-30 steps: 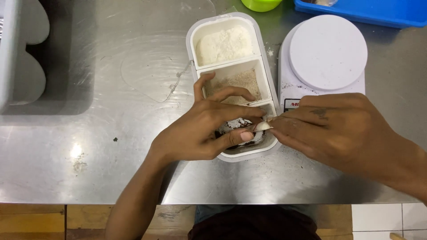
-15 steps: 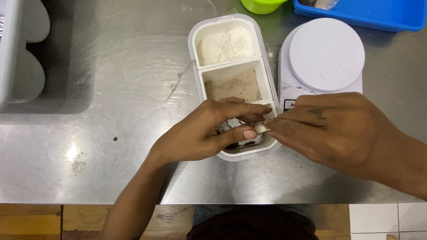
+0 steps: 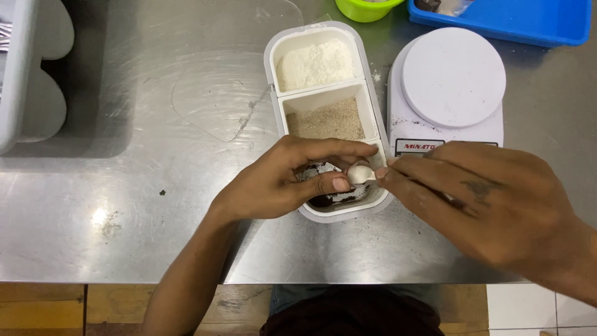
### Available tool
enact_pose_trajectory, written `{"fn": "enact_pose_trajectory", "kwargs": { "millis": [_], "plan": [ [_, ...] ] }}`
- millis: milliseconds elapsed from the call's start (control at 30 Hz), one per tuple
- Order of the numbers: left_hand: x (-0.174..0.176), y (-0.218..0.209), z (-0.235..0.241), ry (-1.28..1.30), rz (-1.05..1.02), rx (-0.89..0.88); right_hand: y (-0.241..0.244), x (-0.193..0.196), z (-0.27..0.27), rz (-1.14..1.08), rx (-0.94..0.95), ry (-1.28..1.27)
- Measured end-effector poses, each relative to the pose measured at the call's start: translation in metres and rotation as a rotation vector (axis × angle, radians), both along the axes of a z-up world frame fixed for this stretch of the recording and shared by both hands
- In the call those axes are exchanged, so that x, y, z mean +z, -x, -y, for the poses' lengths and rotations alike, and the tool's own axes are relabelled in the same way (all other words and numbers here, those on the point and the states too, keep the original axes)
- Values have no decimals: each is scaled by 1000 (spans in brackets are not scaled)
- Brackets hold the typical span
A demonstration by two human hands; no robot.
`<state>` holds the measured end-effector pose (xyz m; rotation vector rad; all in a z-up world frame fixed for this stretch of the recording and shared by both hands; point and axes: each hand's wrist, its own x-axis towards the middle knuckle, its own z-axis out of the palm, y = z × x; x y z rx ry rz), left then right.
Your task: The person scoops dark powder from a compartmentalized container into a small plastic bag using a white plastic spoon. They then place the bag on a digital scale to weigh it. The person repeats this process with a second bag, scooping a lighter-colored powder from a different compartment.
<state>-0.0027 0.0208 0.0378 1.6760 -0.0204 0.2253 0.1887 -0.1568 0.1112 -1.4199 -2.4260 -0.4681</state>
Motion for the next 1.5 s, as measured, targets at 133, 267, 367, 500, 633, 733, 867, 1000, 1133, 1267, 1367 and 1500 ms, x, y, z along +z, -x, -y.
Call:
{"fn": "enact_pose_trajectory", "kwargs": {
  "millis": [133, 267, 367, 500, 633, 733, 867, 1000, 1133, 1267, 1367, 1500],
  "plan": [
    [-2, 1, 2, 6, 10, -6, 5, 5, -1, -20, -31, 60],
    [-2, 1, 2, -39, 27, 11, 5, 4, 1, 20, -27, 37],
    [-3, 1, 2, -85, 44, 36, 3, 0, 9, 9, -101, 48],
    [2, 2, 2, -135, 28, 86, -2, 1, 11, -160, -182, 127],
    [-5, 4, -1, -187, 81, 125, -20, -10, 27, -274, -297, 258],
    [-8, 6, -4, -252, 68, 168, -24, -23, 40, -523, -656, 365],
    [-12, 9, -6, -250, 72, 164, -32, -33, 45, -525, -594, 529],
    [-8, 10, -6, -215, 52, 177, -27, -52, 32, -347, -205, 588],
    [-17, 16, -7, -151, 71, 151, -8, -52, -6, -294, -21, 498],
    [-15, 16, -9, -167, 107, 118, -7, -63, -28, -210, 62, 324],
    [-11, 14, -10, -152, 86, 102, -6, -68, -41, -264, 188, 326],
    [-10, 15, -11, -137, 87, 99, -15, -74, -45, -444, 358, 437]
  ]
}}
